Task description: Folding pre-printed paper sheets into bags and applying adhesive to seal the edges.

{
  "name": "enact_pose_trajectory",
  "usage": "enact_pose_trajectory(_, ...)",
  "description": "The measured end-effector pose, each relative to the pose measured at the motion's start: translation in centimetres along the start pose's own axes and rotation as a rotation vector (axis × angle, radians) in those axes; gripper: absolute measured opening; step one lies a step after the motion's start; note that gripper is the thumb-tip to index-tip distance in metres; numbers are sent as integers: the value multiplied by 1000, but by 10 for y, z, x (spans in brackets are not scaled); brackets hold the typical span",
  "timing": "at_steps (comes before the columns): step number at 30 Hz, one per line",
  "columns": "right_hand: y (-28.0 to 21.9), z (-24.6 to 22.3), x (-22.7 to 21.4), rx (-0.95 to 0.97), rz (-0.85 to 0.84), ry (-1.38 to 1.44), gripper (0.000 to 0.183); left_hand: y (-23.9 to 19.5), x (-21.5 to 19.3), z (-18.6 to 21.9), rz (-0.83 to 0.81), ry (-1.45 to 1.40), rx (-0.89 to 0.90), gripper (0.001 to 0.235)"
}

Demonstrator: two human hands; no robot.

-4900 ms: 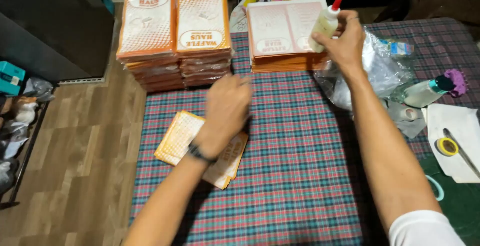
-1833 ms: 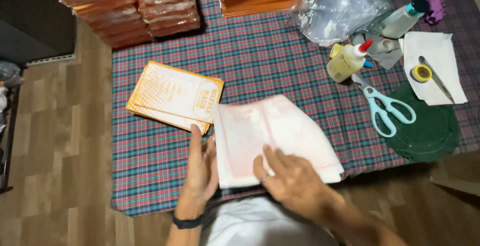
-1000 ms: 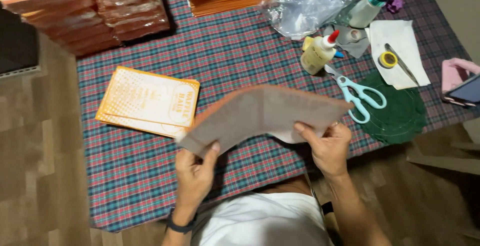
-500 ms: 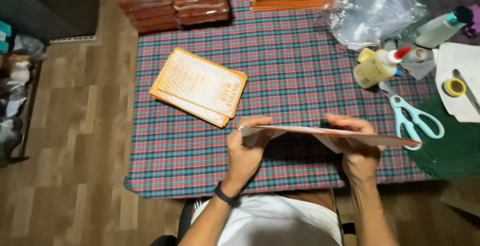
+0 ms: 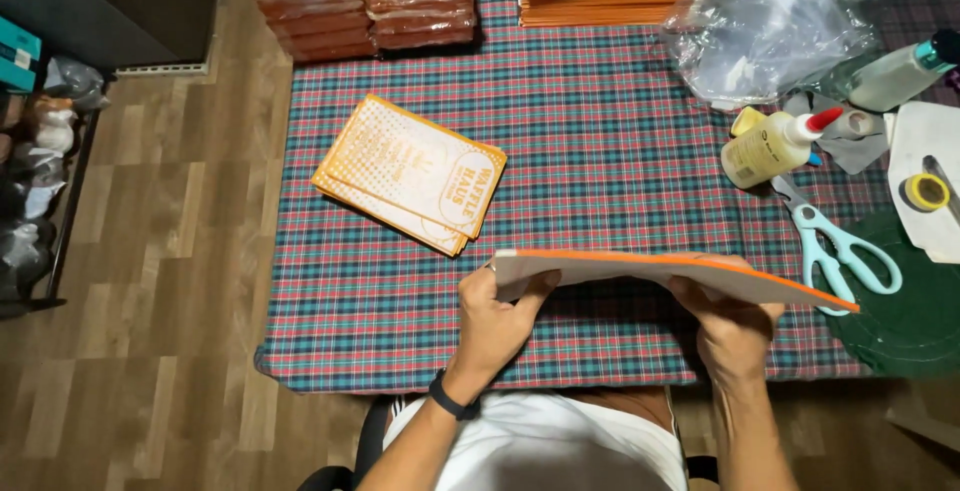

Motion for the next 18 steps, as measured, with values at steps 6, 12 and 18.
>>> enact_pose_trajectory(6,0,-16,18,112,-9,45,30,4,1,8,14,-57,4,17)
enact_pose_trajectory(12,1,24,-2,111,-93,147,36,-9,5,-28,29,-37,-47,5)
enact_pose_trajectory(18,6,-7,0,56,45,-163,36,-11,5,-6,33,-10,28,10)
Point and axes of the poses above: each hand's wrist, its own y-axis towards the middle knuckle, its own x-axis out of the palm, z = x × y, the point moved 5 cm from there along y, towards the middle knuckle, and after that the axes turned 13 degrees about z, right-handed, at the moved point
